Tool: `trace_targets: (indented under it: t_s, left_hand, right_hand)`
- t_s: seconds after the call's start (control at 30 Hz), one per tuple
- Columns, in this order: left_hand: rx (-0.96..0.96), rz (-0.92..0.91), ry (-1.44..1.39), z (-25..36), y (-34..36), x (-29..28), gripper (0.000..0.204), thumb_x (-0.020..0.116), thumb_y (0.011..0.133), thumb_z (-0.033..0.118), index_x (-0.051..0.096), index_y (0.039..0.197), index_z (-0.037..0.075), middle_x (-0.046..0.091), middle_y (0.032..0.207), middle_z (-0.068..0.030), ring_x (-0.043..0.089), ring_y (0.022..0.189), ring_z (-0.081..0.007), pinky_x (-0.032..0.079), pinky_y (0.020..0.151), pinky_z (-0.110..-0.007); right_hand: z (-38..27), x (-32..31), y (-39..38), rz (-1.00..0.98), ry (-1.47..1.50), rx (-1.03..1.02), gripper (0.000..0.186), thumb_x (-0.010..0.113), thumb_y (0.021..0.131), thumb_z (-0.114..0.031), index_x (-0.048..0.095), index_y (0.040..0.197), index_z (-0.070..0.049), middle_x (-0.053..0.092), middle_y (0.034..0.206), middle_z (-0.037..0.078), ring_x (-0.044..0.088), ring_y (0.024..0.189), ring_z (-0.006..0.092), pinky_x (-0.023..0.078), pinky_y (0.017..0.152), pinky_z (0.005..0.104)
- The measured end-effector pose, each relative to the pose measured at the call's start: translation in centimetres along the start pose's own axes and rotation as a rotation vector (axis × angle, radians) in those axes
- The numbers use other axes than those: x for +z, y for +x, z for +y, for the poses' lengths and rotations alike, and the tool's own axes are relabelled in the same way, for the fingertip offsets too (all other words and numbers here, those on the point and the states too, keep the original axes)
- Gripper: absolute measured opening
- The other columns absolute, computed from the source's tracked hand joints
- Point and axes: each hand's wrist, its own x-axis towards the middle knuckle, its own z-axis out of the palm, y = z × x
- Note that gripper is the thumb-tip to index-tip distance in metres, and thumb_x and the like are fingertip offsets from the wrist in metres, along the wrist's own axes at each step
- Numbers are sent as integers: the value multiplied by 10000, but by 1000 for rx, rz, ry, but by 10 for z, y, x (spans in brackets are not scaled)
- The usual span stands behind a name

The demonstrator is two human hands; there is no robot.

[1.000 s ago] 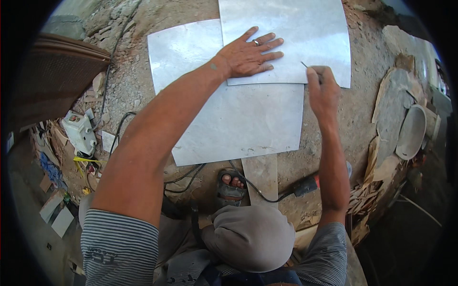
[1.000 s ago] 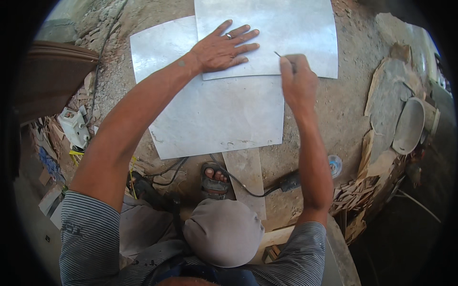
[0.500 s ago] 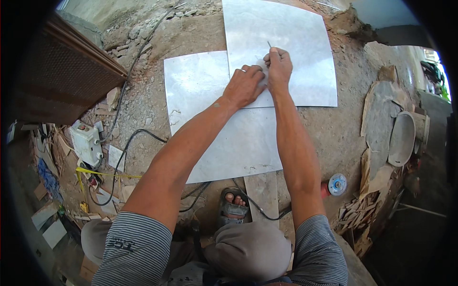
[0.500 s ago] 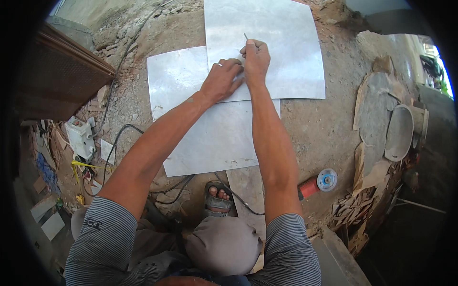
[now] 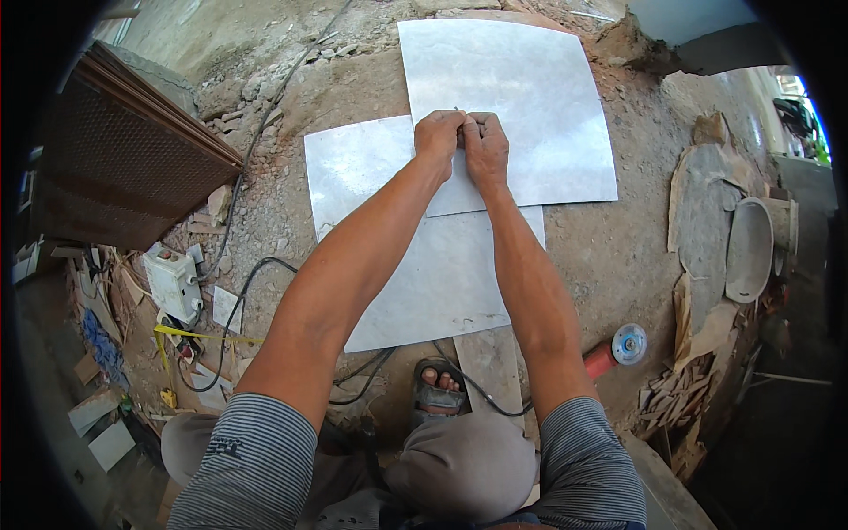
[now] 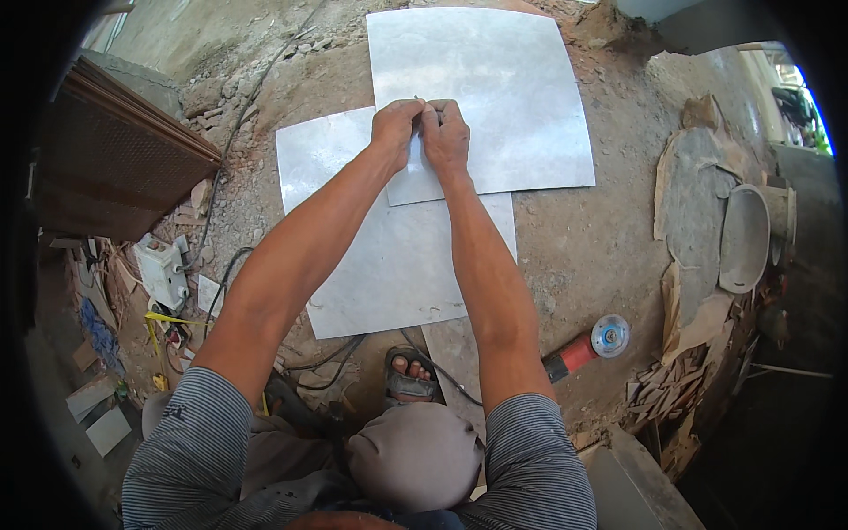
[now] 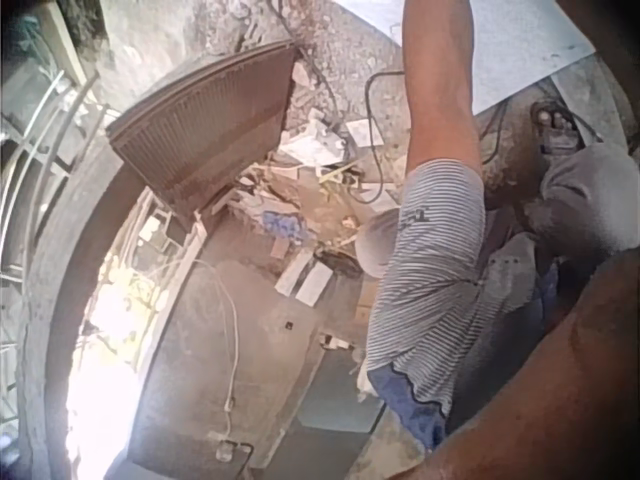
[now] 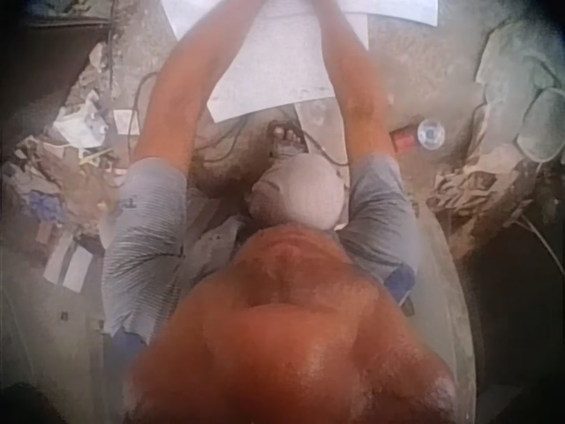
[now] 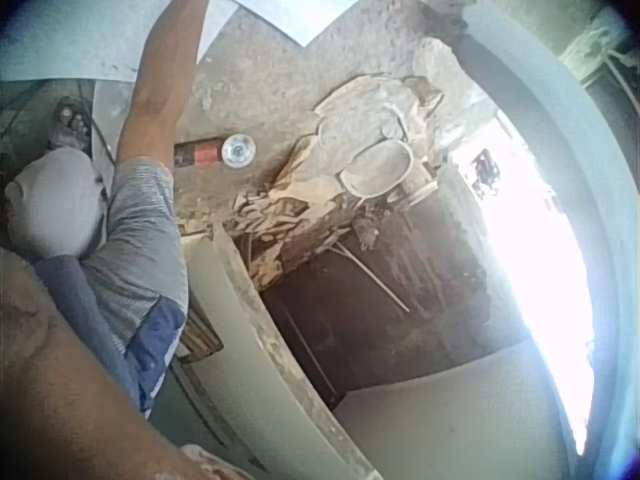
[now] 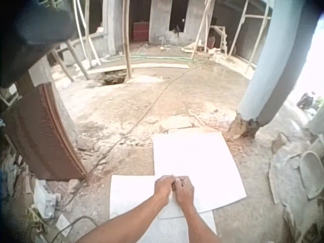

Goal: The person measures two floor tiles using a tape measure and a pencil, then uses a handheld angle grinder to cut one of the tiles on the floor.

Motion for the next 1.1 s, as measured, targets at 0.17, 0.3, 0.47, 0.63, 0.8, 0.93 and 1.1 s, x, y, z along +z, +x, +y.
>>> trace_targets:
  t_s: [0.17, 0.3, 0.47, 0.63, 0.8, 0.93, 1.1]
  left_hand:
    - [-55, 29, -48, 21, 6, -11, 174, 531, 903, 153, 527, 1036, 40, 618, 879, -81, 587, 676, -151, 479, 548, -270]
    - [-29, 92, 131, 33, 0, -59, 211, 532, 911, 178, 534, 1043, 13, 602, 891, -84, 619, 701, -167, 514, 552, -259]
    - [43, 119, 671, 29, -3, -84, 207, 564, 866, 152, 633, 936, -30, 639, 810, -96, 646, 650, -153, 526, 574, -257]
    - [195, 162, 860, 27, 1, -72, 224, 535, 803, 116, 686, 890, -25, 668, 661, -128, 661, 610, -171, 522, 636, -301]
    - [251, 182, 954, 24, 7, -67, 220, 534, 772, 139, 703, 802, 0, 654, 655, -163, 667, 673, -272, 510, 709, -368]
    - [343, 186, 1097, 17, 13, -66, 215, 544, 756, 144, 696, 803, 0, 645, 743, -230, 650, 749, -362, 503, 736, -413]
    - [355, 218, 1062, 15, 11, -62, 216, 551, 757, 156, 685, 793, -10, 642, 806, -254, 641, 784, -392, 498, 745, -433]
  right_hand:
    - [-2, 2, -3, 11, -3, -74, 204, 572, 863, -170, 615, 992, -18, 650, 860, 114, 620, 706, 209, 487, 662, 316]
    - [-3, 5, -5, -60, -433, -337, 289, 564, 840, -211, 642, 1101, -112, 590, 1069, 85, 574, 905, 245, 433, 808, 374]
    - [-6, 10, -9, -164, -689, -328, 318, 548, 847, -265, 645, 1137, -178, 542, 1167, 61, 525, 1011, 237, 381, 852, 396]
    - [-6, 11, -11, -153, -751, -335, 318, 559, 836, -259, 648, 1135, -196, 534, 1173, 52, 522, 995, 232, 376, 839, 389]
    - [-7, 11, -12, -147, -763, -350, 315, 550, 842, -261, 648, 1136, -204, 530, 1184, 58, 518, 1004, 235, 372, 850, 387]
    - [-8, 12, -13, -147, -806, -347, 307, 550, 837, -255, 658, 1124, -231, 535, 1177, 45, 519, 986, 222, 371, 831, 383]
    - [-7, 12, -14, -155, -823, -387, 303, 550, 834, -251, 662, 1115, -263, 533, 1195, 41, 517, 983, 219, 368, 827, 380]
